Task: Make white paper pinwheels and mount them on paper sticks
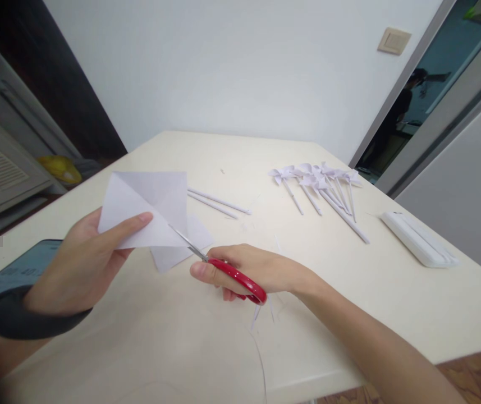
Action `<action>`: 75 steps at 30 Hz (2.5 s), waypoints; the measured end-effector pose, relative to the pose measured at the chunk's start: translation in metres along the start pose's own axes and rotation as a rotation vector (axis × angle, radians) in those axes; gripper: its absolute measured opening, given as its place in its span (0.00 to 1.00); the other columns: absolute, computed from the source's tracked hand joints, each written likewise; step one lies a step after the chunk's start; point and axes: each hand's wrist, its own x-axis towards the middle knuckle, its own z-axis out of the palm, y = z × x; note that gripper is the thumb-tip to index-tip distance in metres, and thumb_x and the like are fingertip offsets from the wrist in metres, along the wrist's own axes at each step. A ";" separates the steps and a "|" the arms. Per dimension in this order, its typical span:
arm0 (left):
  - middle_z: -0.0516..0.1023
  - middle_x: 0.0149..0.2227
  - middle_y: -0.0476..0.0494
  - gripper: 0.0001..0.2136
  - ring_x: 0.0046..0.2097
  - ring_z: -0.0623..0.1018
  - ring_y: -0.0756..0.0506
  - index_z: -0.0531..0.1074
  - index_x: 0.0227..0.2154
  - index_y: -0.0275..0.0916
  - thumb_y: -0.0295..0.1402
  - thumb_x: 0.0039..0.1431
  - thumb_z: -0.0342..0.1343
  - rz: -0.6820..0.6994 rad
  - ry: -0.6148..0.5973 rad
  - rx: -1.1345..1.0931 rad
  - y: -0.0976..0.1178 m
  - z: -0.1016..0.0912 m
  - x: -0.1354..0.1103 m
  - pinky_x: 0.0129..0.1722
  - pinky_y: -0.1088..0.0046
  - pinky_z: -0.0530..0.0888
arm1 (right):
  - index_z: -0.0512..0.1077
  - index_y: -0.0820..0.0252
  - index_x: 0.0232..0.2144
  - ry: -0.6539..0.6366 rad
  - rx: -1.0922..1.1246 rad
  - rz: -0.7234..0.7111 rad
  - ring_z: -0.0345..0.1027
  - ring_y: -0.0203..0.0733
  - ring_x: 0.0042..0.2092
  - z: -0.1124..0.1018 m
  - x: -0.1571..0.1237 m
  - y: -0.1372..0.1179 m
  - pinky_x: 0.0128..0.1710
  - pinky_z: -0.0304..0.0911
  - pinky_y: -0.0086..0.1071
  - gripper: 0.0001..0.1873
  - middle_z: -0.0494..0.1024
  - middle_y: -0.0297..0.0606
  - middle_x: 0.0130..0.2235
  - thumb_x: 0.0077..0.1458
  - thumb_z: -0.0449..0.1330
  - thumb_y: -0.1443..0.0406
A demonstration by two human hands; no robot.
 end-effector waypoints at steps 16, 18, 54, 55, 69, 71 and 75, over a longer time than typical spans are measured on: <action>0.76 0.45 0.45 0.18 0.42 0.75 0.42 0.71 0.44 0.42 0.37 0.49 0.61 0.018 0.073 0.182 -0.007 0.001 -0.002 0.37 0.71 0.73 | 0.65 0.63 0.30 -0.001 0.099 -0.024 0.66 0.36 0.30 0.003 0.002 0.010 0.29 0.64 0.29 0.20 0.69 0.36 0.28 0.58 0.49 0.51; 0.76 0.45 0.46 0.17 0.43 0.75 0.43 0.71 0.43 0.42 0.37 0.49 0.61 0.015 0.069 0.179 -0.007 0.002 -0.002 0.38 0.71 0.73 | 0.65 0.62 0.29 0.002 0.109 -0.021 0.66 0.36 0.30 0.003 0.002 0.009 0.30 0.65 0.30 0.20 0.69 0.36 0.29 0.58 0.49 0.51; 0.58 0.16 0.56 0.16 0.18 0.58 0.54 0.56 0.17 0.40 0.37 0.55 0.55 -0.030 -0.028 0.300 -0.001 -0.001 0.002 0.17 0.76 0.56 | 0.67 0.63 0.39 0.109 0.150 -0.033 0.63 0.34 0.28 0.001 0.007 0.013 0.32 0.62 0.31 0.25 0.69 0.37 0.30 0.59 0.44 0.49; 0.58 0.16 0.56 0.16 0.18 0.58 0.54 0.56 0.17 0.40 0.37 0.55 0.55 -0.024 -0.026 0.310 -0.001 -0.001 0.002 0.17 0.76 0.56 | 0.67 0.63 0.40 0.107 0.149 -0.030 0.63 0.34 0.28 0.001 0.007 0.013 0.32 0.62 0.31 0.25 0.69 0.37 0.30 0.59 0.44 0.49; 0.57 0.16 0.56 0.16 0.17 0.58 0.54 0.56 0.18 0.40 0.36 0.55 0.55 -0.069 -0.047 0.276 0.002 0.002 0.000 0.17 0.76 0.56 | 0.68 0.61 0.44 0.099 0.201 -0.020 0.63 0.34 0.28 0.000 0.007 0.016 0.32 0.63 0.31 0.25 0.69 0.36 0.30 0.59 0.44 0.49; 0.57 0.16 0.56 0.16 0.17 0.58 0.54 0.55 0.18 0.40 0.35 0.56 0.55 -0.084 -0.061 0.268 0.003 0.002 0.000 0.17 0.76 0.55 | 0.68 0.62 0.43 0.102 0.208 -0.026 0.63 0.33 0.28 0.001 0.007 0.015 0.32 0.63 0.31 0.25 0.68 0.36 0.30 0.59 0.44 0.49; 0.56 0.16 0.57 0.17 0.17 0.57 0.55 0.55 0.18 0.39 0.36 0.57 0.54 -0.091 -0.087 0.259 0.004 0.001 -0.002 0.17 0.76 0.53 | 0.68 0.61 0.43 0.109 0.214 -0.022 0.64 0.34 0.28 0.001 0.007 0.013 0.31 0.63 0.30 0.25 0.68 0.35 0.29 0.59 0.45 0.49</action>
